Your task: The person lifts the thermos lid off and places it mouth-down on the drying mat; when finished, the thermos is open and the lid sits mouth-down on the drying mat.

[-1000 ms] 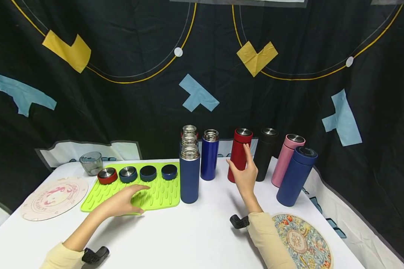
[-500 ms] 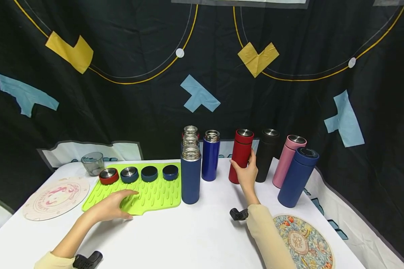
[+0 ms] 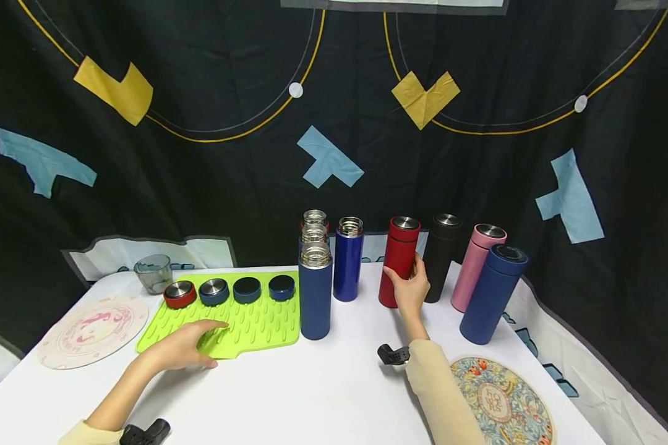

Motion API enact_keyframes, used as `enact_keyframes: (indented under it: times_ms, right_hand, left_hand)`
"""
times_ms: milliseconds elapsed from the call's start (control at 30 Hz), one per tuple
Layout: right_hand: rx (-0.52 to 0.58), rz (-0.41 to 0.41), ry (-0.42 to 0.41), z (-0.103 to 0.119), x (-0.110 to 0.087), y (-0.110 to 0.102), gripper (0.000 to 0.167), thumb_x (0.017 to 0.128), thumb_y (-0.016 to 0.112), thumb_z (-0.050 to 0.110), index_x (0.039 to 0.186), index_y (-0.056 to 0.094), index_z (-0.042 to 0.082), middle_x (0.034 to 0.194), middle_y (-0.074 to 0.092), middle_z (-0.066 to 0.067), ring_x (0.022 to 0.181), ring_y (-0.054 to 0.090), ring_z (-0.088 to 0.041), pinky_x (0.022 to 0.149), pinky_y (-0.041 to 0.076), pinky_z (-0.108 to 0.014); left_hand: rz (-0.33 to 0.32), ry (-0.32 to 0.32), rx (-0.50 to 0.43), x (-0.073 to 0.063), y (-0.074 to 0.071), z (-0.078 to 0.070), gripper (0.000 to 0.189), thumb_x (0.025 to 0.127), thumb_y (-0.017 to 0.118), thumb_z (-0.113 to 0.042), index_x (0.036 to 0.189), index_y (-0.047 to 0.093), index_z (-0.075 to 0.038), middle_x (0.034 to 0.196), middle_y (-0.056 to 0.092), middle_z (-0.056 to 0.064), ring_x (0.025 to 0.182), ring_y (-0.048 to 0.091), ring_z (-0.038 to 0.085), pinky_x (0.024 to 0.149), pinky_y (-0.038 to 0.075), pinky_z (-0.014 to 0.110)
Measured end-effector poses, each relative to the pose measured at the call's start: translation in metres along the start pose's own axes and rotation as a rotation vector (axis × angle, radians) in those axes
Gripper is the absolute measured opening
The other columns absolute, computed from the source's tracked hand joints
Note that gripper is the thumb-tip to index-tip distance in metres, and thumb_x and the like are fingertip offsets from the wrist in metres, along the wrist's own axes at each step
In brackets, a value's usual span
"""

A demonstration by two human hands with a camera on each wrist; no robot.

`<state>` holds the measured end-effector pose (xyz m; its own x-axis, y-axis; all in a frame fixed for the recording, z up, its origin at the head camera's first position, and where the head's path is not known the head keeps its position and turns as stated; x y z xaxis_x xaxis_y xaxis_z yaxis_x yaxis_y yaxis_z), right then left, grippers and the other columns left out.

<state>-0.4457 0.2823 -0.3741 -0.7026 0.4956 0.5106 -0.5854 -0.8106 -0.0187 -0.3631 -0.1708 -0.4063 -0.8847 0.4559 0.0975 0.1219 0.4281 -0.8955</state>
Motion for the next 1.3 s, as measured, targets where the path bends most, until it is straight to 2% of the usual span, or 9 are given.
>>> enact_keyframes:
  times_ms: [133, 267, 400, 500, 700, 1000, 1133, 1300]
  right_hand:
    - [0.025, -0.003, 0.033, 0.006, -0.004, -0.005, 0.072, 0.075, 0.085, 0.015, 0.137, 0.05, 0.0, 0.131, 0.058, -0.017, 0.117, 0.057, -0.029, 0.097, 0.048, -0.042]
    - [0.075, 0.025, 0.06, 0.02, -0.003, -0.009, 0.072, 0.074, 0.085, 0.016, 0.137, 0.051, 0.002, 0.127, 0.061, -0.016, 0.112, 0.06, -0.025, 0.092, 0.051, -0.033]
    - [0.104, 0.08, 0.075, 0.04, -0.002, -0.011, 0.074, 0.076, 0.084, 0.018, 0.139, 0.049, 0.004, 0.127, 0.061, -0.015, 0.111, 0.06, -0.025, 0.092, 0.051, -0.029]
    - [0.106, 0.124, 0.078, 0.058, -0.001, -0.013, 0.074, 0.077, 0.083, 0.02, 0.141, 0.048, 0.006, 0.128, 0.061, -0.013, 0.111, 0.06, -0.025, 0.094, 0.05, -0.031]
    - [0.081, 0.216, -0.023, 0.101, -0.005, -0.017, 0.071, 0.075, 0.084, 0.018, 0.138, 0.052, 0.008, 0.126, 0.062, -0.011, 0.11, 0.062, -0.026, 0.093, 0.051, -0.033]
    - [-0.031, 0.362, -0.159, 0.155, -0.023, -0.017, 0.072, 0.074, 0.085, 0.019, 0.138, 0.052, 0.009, 0.125, 0.063, -0.01, 0.108, 0.063, -0.025, 0.092, 0.051, -0.039]
    - [-0.061, 0.421, -0.218, 0.175, -0.035, -0.014, 0.072, 0.074, 0.085, 0.017, 0.137, 0.053, 0.008, 0.123, 0.064, -0.01, 0.107, 0.064, -0.024, 0.091, 0.052, -0.035]
    - [-0.046, 0.488, -0.275, 0.195, -0.05, -0.013, 0.07, 0.073, 0.085, 0.011, 0.135, 0.054, 0.007, 0.12, 0.065, -0.01, 0.105, 0.065, -0.023, 0.088, 0.052, -0.024]
  left_hand:
    - [0.003, 0.003, 0.002, -0.002, 0.001, 0.0, 0.072, 0.064, 0.088, -0.014, 0.126, 0.057, 0.005, 0.126, 0.057, 0.024, 0.121, 0.048, 0.045, 0.102, 0.038, 0.057]
    - [0.006, 0.008, -0.006, -0.003, -0.001, 0.001, 0.075, 0.064, 0.088, -0.015, 0.128, 0.055, 0.004, 0.129, 0.055, 0.025, 0.122, 0.047, 0.046, 0.102, 0.037, 0.058]
    - [-0.02, 0.047, -0.002, -0.003, -0.011, -0.004, 0.075, 0.065, 0.088, -0.016, 0.13, 0.054, 0.004, 0.13, 0.054, 0.025, 0.122, 0.048, 0.045, 0.101, 0.038, 0.057]
    - [-0.053, 0.094, 0.006, -0.002, -0.023, -0.015, 0.072, 0.068, 0.087, -0.016, 0.13, 0.055, 0.002, 0.13, 0.056, 0.023, 0.121, 0.049, 0.043, 0.1, 0.04, 0.056]
    - [-0.124, 0.136, -0.01, 0.0, -0.056, -0.049, 0.068, 0.074, 0.084, -0.017, 0.133, 0.054, -0.003, 0.133, 0.054, 0.019, 0.124, 0.048, 0.04, 0.099, 0.042, 0.056]
    - [-0.308, 0.227, -0.036, -0.004, -0.112, -0.118, 0.073, 0.078, 0.082, -0.021, 0.142, 0.047, -0.014, 0.145, 0.045, 0.013, 0.132, 0.041, 0.036, 0.098, 0.043, 0.058]
    - [-0.381, 0.269, -0.09, -0.009, -0.126, -0.148, 0.079, 0.077, 0.083, -0.022, 0.145, 0.044, -0.02, 0.148, 0.042, 0.006, 0.135, 0.04, 0.03, 0.098, 0.044, 0.054]
    - [-0.452, 0.327, -0.143, -0.02, -0.132, -0.176, 0.084, 0.075, 0.085, -0.019, 0.147, 0.041, -0.023, 0.149, 0.041, 0.001, 0.135, 0.04, 0.024, 0.096, 0.047, 0.048]
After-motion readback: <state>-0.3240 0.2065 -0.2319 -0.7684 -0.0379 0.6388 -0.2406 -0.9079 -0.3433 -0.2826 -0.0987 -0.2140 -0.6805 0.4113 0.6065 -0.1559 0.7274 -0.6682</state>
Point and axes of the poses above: each hand's wrist, its own x-axis towards the middle knuckle, its own y-axis out of the palm, z = x × y, the point moved 10 cm from there along x, towards the middle knuckle
